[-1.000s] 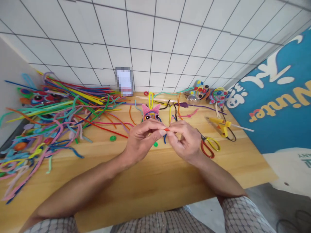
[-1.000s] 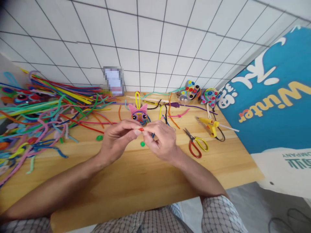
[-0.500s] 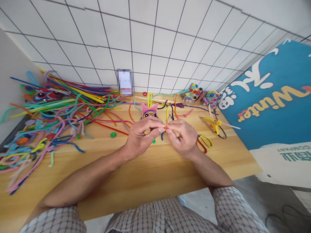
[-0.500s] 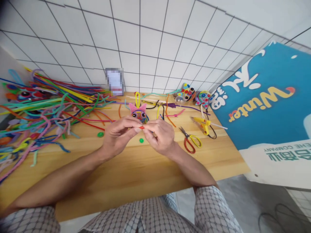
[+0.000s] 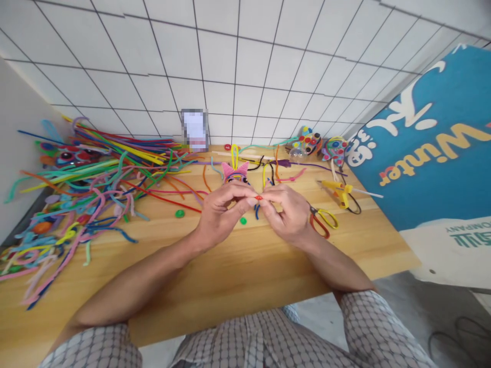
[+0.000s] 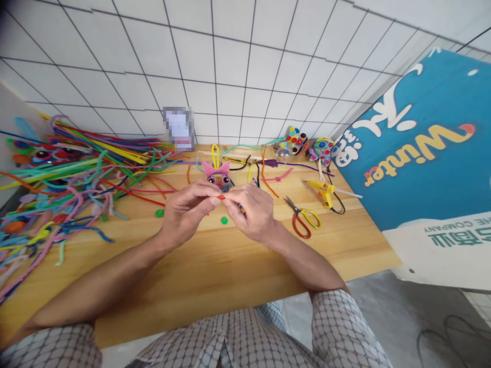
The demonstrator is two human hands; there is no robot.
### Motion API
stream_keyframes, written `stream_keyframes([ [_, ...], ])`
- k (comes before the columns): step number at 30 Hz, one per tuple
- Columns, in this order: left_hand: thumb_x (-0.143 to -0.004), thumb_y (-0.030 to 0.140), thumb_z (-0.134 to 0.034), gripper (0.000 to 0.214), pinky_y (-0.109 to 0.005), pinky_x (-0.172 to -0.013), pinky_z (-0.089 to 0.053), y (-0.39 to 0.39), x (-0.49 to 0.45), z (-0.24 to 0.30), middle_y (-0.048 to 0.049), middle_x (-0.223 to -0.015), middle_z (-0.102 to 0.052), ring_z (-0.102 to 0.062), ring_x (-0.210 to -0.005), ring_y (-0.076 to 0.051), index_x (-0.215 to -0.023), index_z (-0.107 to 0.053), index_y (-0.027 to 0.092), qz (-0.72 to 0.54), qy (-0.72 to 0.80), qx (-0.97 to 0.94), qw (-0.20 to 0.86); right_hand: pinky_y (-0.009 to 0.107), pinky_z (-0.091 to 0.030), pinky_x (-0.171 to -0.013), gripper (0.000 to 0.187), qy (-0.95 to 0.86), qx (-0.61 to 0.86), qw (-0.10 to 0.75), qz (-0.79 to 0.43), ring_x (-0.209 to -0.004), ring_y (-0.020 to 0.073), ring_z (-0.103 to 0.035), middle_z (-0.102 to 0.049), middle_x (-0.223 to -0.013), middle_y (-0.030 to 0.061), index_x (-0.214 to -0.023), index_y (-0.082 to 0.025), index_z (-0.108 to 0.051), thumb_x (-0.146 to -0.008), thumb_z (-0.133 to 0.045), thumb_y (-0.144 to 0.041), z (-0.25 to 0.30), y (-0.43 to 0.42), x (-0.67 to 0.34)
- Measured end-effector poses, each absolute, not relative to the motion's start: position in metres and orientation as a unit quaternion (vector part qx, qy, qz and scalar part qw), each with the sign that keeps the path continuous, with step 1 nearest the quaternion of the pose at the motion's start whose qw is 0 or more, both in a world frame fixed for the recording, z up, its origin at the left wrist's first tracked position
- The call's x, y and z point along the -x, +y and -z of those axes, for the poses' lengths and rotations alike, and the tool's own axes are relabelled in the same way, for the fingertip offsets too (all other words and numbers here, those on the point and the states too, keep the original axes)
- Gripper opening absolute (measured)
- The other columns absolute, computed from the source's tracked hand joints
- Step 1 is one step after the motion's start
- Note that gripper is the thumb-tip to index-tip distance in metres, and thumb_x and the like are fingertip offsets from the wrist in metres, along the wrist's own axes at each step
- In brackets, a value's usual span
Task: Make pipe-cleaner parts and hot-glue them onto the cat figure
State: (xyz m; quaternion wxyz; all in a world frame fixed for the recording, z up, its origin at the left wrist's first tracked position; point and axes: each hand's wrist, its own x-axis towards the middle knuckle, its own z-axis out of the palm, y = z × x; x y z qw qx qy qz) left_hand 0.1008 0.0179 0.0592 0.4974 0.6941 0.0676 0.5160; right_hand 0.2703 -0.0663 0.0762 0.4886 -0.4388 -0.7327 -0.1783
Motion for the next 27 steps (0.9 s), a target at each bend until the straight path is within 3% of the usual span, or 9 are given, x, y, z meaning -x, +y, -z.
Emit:
stream_keyframes([
  [9,-0.096,0.023,-0.079,0.005,-0.025,-0.073,-0.057,0.018,-0.1009,-0.0595,-0.003,-0.092,-0.077,-0.069,-0.081,-0.013,-0.1,-0.081,0.024,-0.505,0.057,-0.684,0.523,0.029,-0.062,-0.075,0.009,-0.73,0.444,0.492,0.168,-0.079,0.016,-0.077,-0.08,-0.089,0.0036,-0.103,-0.023,-0.064,-0.1,-0.066,-0.015,-0.0788,-0.0678,-0.2686],
  [27,-0.1,0.025,-0.074,0.003,-0.031,-0.077,-0.061,0.022,-0.0982,-0.0593,-0.0037,-0.095,-0.076,-0.068,-0.079,-0.013,-0.101,-0.076,0.023,-0.513,0.052,-0.71,0.48,0.032,-0.062,-0.078,0.013,-0.735,0.443,0.498,0.127,-0.085,0.0176,-0.078,-0.081,-0.095,0.0031,-0.109,-0.025,-0.067,-0.1,-0.069,-0.017,-0.081,-0.0676,-0.2697],
])
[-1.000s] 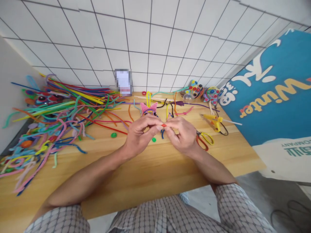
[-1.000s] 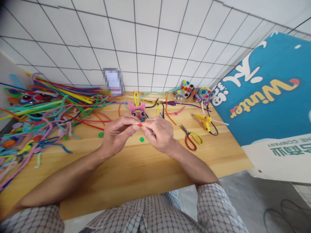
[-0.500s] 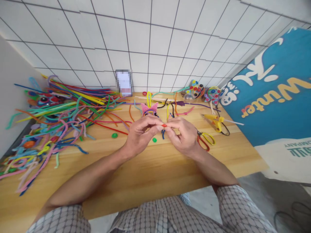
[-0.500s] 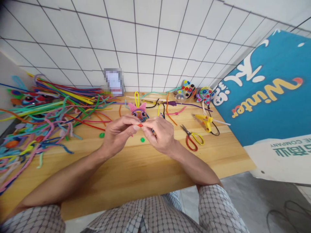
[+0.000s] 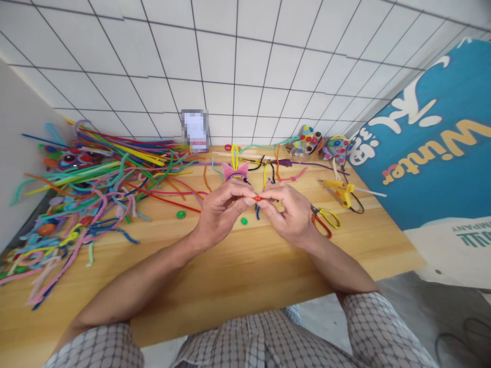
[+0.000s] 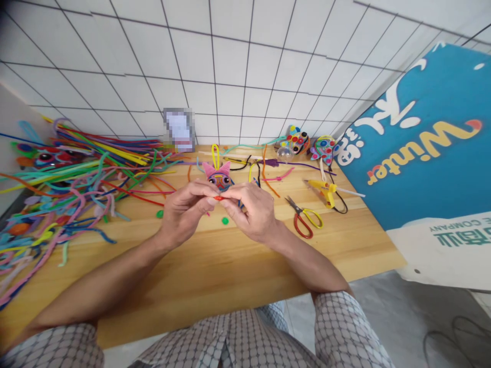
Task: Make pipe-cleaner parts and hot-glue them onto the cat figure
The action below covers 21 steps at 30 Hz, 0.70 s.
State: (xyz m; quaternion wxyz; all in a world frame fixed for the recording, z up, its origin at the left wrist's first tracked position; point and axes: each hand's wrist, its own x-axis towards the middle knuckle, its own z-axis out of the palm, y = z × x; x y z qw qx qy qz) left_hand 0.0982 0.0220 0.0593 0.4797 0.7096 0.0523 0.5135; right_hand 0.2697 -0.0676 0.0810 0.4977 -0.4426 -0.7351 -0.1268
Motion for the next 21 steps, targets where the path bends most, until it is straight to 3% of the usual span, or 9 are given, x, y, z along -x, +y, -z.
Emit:
stream_keyframes([
  [14,-0.1,0.021,-0.073,0.005,-0.033,-0.081,-0.061,0.02,-0.101,-0.055,-0.0037,-0.095,-0.077,-0.071,-0.085,-0.015,-0.103,-0.076,0.024,-0.519,0.045,-0.715,0.466,0.037,-0.062,-0.072,0.018,-0.709,0.437,0.546,0.093,-0.077,0.0195,-0.073,-0.076,-0.092,0.003,-0.115,-0.025,-0.067,-0.098,-0.068,-0.032,-0.08,-0.069,-0.273],
  [21,-0.099,0.014,-0.072,0.009,-0.033,-0.085,-0.062,0.023,-0.103,-0.053,-0.004,-0.095,-0.079,-0.074,-0.09,-0.016,-0.103,-0.075,0.022,-0.544,0.042,-0.742,0.388,0.033,-0.06,-0.064,0.004,-0.751,0.355,0.539,0.145,-0.071,0.0178,-0.069,-0.071,-0.081,0.0016,-0.095,-0.024,-0.064,-0.097,-0.063,-0.021,-0.094,-0.086,-0.274],
])
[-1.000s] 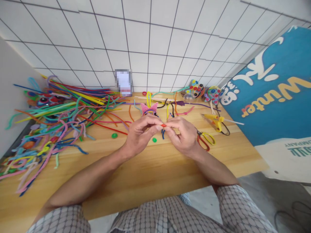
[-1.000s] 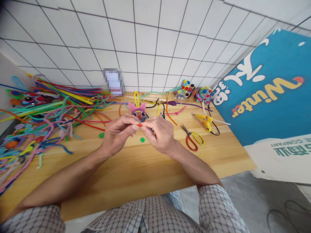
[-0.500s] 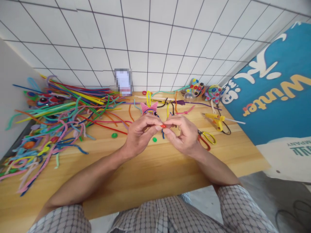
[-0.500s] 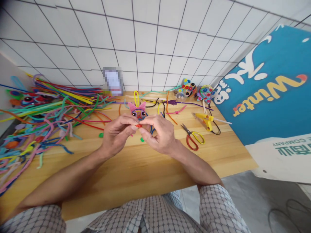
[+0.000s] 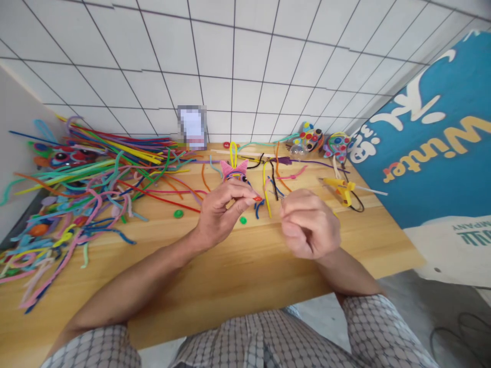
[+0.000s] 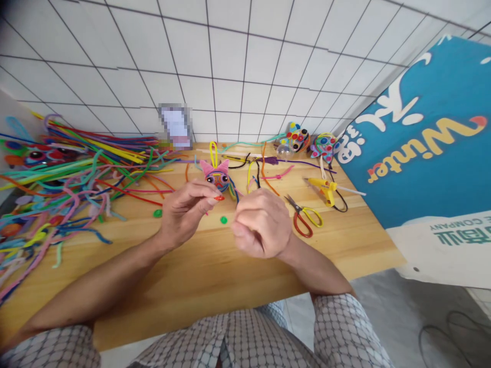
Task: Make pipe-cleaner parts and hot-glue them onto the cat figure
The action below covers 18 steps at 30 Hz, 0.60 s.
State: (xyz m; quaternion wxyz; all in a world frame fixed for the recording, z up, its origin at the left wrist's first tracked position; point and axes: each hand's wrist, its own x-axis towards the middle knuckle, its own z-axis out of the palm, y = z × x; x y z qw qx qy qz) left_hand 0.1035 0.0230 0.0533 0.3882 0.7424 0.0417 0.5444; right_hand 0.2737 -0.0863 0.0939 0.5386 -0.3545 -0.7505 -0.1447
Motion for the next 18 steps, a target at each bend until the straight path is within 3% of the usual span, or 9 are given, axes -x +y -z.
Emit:
stream_keyframes([
  [3,-0.099,0.012,-0.071,0.012,-0.03,-0.082,-0.062,0.023,-0.103,-0.056,-0.0046,-0.095,-0.081,-0.076,-0.091,-0.016,-0.105,-0.074,0.022,-0.556,0.018,-0.761,0.332,0.035,-0.061,-0.067,0.01,-0.744,0.369,0.545,0.118,-0.076,0.0192,-0.071,-0.071,-0.086,0.0014,-0.097,-0.026,-0.064,-0.091,-0.07,-0.022,-0.092,-0.085,-0.273],
  [7,-0.098,0.009,-0.071,0.014,-0.027,-0.08,-0.062,0.023,-0.102,-0.059,-0.0046,-0.094,-0.081,-0.077,-0.089,-0.015,-0.105,-0.073,0.021,-0.566,0.0,-0.768,0.299,0.045,-0.063,-0.08,0.024,-0.707,0.417,0.563,0.1,-0.092,0.0264,-0.073,-0.072,-0.1,0.0064,-0.115,-0.027,-0.066,-0.092,-0.07,-0.035,-0.086,-0.073,-0.279],
  [13,-0.1,0.015,-0.071,0.009,-0.031,-0.082,-0.063,0.023,-0.102,-0.057,-0.0056,-0.096,-0.082,-0.077,-0.092,-0.017,-0.104,-0.075,0.023,-0.562,0.03,-0.76,0.326,0.049,-0.061,-0.089,0.032,-0.744,0.452,0.477,0.123,-0.103,0.0288,-0.072,-0.074,-0.112,0.0091,-0.124,-0.027,-0.064,-0.093,-0.068,-0.031,-0.092,-0.073,-0.281],
  [18,-0.101,0.021,-0.071,0.006,-0.034,-0.081,-0.063,0.022,-0.102,-0.054,-0.0056,-0.095,-0.081,-0.076,-0.09,-0.018,-0.101,-0.076,0.024,-0.552,0.059,-0.752,0.355,0.047,-0.061,-0.091,0.032,-0.75,0.46,0.457,0.131,-0.108,0.0289,-0.073,-0.074,-0.115,0.0119,-0.123,-0.024,-0.063,-0.093,-0.07,-0.028,-0.092,-0.074,-0.276],
])
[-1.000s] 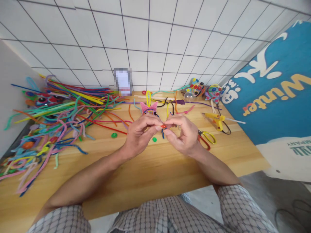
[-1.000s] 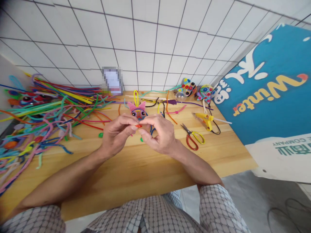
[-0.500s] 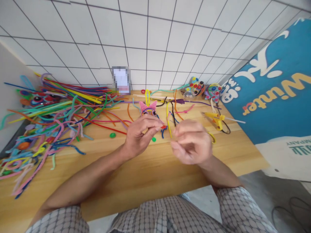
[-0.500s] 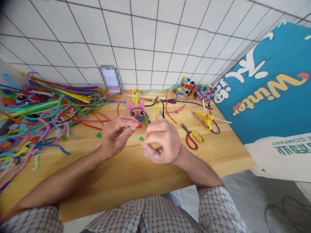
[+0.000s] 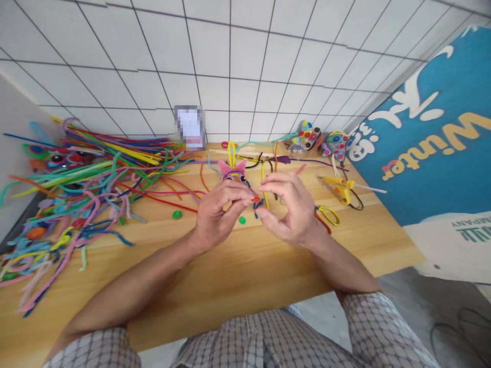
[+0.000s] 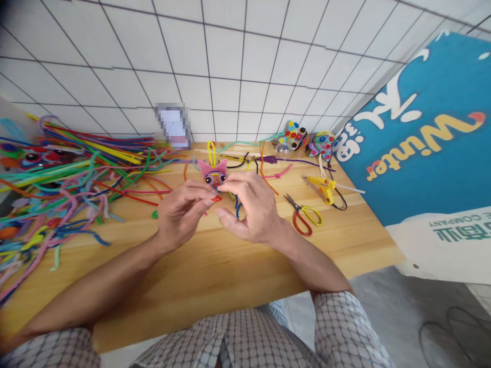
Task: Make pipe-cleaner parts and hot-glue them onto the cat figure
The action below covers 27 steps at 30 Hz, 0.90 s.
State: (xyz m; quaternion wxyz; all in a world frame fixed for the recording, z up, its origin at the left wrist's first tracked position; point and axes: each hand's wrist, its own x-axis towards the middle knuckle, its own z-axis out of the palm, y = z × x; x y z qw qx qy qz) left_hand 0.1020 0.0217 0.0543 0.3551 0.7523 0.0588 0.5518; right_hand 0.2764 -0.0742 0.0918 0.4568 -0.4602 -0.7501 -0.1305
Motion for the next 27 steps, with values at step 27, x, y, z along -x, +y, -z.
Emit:
stream_keyframes([
  [27,-0.099,0.015,-0.071,0.01,-0.033,-0.085,-0.063,0.0245,-0.1051,-0.052,-0.0049,-0.095,-0.081,-0.077,-0.092,-0.018,-0.104,-0.076,0.023,-0.563,0.044,-0.747,0.351,0.048,-0.062,-0.092,0.031,-0.741,0.487,0.453,0.095,-0.11,0.0286,-0.073,-0.075,-0.115,0.0119,-0.124,-0.024,-0.061,-0.094,-0.072,-0.027,-0.0924,-0.0756,-0.2722],
])
